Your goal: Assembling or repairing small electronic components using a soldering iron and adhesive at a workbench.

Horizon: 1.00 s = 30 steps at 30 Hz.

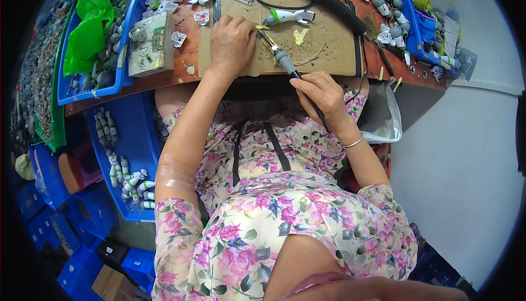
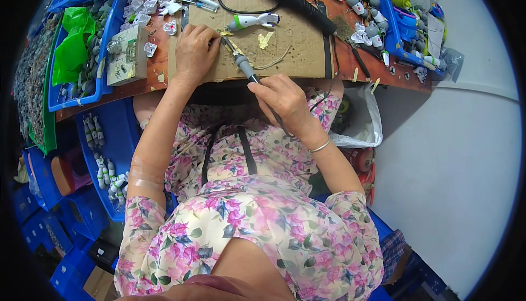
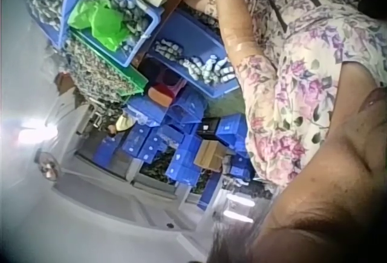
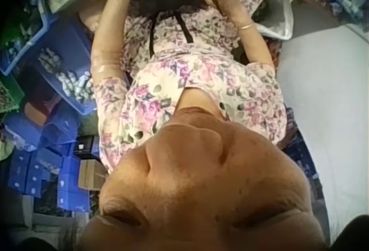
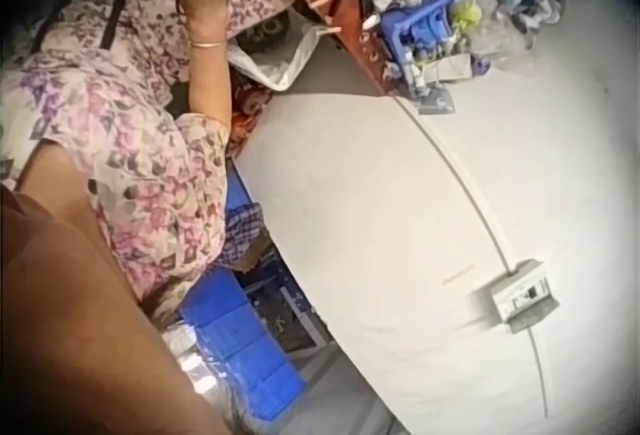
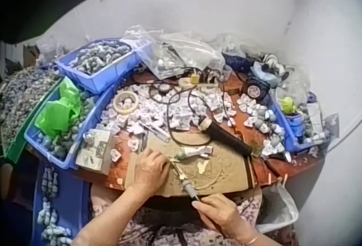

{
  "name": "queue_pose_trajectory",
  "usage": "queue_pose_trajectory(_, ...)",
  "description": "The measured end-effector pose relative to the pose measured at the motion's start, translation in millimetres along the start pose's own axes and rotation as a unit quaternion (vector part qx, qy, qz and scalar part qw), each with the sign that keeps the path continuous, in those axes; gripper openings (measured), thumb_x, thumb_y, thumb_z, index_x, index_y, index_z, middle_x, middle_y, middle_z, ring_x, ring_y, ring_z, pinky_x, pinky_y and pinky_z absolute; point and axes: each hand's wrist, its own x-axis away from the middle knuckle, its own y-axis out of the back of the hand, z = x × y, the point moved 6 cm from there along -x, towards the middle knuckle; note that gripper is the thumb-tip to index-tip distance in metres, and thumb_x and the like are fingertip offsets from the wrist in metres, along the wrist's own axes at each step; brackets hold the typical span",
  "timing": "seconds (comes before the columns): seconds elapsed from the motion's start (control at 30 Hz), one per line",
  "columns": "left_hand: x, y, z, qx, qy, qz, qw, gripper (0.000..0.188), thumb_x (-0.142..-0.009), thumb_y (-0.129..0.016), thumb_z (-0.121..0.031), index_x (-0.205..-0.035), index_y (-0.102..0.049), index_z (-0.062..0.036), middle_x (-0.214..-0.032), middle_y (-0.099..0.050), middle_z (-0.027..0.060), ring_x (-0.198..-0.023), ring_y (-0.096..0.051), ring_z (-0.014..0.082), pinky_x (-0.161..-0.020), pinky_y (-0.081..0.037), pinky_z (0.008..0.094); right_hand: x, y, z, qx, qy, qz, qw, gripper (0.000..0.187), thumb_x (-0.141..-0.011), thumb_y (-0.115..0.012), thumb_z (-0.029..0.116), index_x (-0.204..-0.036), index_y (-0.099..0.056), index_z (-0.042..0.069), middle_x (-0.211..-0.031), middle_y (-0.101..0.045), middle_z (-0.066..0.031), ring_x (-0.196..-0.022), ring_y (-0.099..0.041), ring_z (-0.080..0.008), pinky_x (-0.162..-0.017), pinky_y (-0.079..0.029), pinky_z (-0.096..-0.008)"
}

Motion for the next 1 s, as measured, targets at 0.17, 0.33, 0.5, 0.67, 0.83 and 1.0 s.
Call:
queue_pose_trajectory(0.17, -1, 1, 0, -0.006, -0.001, -0.002, 1.000, 0.008, -0.075, -0.072, -0.012, -0.076, -0.065, -0.0086, -0.084, -0.062, 0.0034, -0.086, -0.057, 0.0262, -0.077, -0.047, 0.0391, -2, 11, -1, -0.008, 0.002, -0.047, 0.999, 0.039, -0.072, -0.073, -0.010, -0.108, -0.066, 0.004, -0.091, -0.066, -0.0124, -0.079, -0.064, -0.0295, -0.068, -0.052, -0.0368)
queue_pose_trajectory(0.33, 0, 5, 3, -0.002, 0.003, 0.001, 1.000, 0.007, -0.075, -0.072, -0.013, -0.076, -0.066, -0.0092, -0.084, -0.063, 0.0039, -0.087, -0.057, 0.0267, -0.077, -0.047, 0.0393, -12, 21, -6, -0.079, -0.030, -0.090, 0.992, 0.030, -0.081, -0.067, -0.008, -0.110, -0.063, 0.001, -0.095, -0.068, -0.0126, -0.082, -0.066, -0.0278, -0.077, -0.051, -0.0344)
queue_pose_trajectory(0.5, 0, 3, 0, 0.006, -0.002, -0.016, 1.000, 0.007, -0.076, -0.072, -0.012, -0.077, -0.066, -0.0097, -0.084, -0.062, 0.0045, -0.087, -0.058, 0.0278, -0.076, -0.047, 0.0404, -55, 18, -10, -0.333, -0.240, -0.118, 0.904, 0.020, -0.099, -0.052, 0.009, -0.114, -0.055, -0.004, -0.096, -0.071, -0.0155, -0.087, -0.066, -0.0161, -0.079, -0.052, -0.0297)
queue_pose_trajectory(0.67, 1, 1, -3, -0.002, -0.009, -0.026, 1.000, 0.007, -0.076, -0.070, -0.015, -0.075, -0.066, -0.0100, -0.086, -0.062, 0.0051, -0.091, -0.058, 0.0276, -0.076, -0.046, 0.0421, -112, -22, -22, -0.467, -0.241, -0.048, 0.849, 0.023, -0.099, -0.054, 0.014, -0.113, -0.057, -0.003, -0.091, -0.071, -0.0139, -0.079, -0.064, -0.0132, -0.075, -0.051, -0.0274)
queue_pose_trajectory(0.83, 1, 0, 0, -0.002, 0.056, 0.018, 0.998, 0.022, -0.079, -0.071, -0.017, -0.098, -0.064, -0.0086, -0.091, -0.061, 0.0105, -0.095, -0.059, 0.0322, -0.079, -0.049, 0.0449, -126, -64, -45, -0.550, -0.313, -0.032, 0.774, 0.021, -0.099, -0.056, 0.016, -0.113, -0.059, 0.000, -0.091, -0.072, -0.0128, -0.077, -0.067, -0.0153, -0.073, -0.052, -0.0261)
queue_pose_trajectory(1.0, 4, 0, 2, -0.002, 0.049, -0.018, 0.999, 0.018, -0.078, -0.070, -0.015, -0.094, -0.065, -0.0079, -0.089, -0.060, 0.0120, -0.089, -0.060, 0.0329, -0.075, -0.051, 0.0449, -130, -76, -50, -0.579, -0.334, -0.054, 0.741, 0.015, -0.097, -0.059, 0.015, -0.103, -0.060, 0.002, -0.086, -0.072, -0.0112, -0.071, -0.068, -0.0131, -0.065, -0.053, -0.0232)
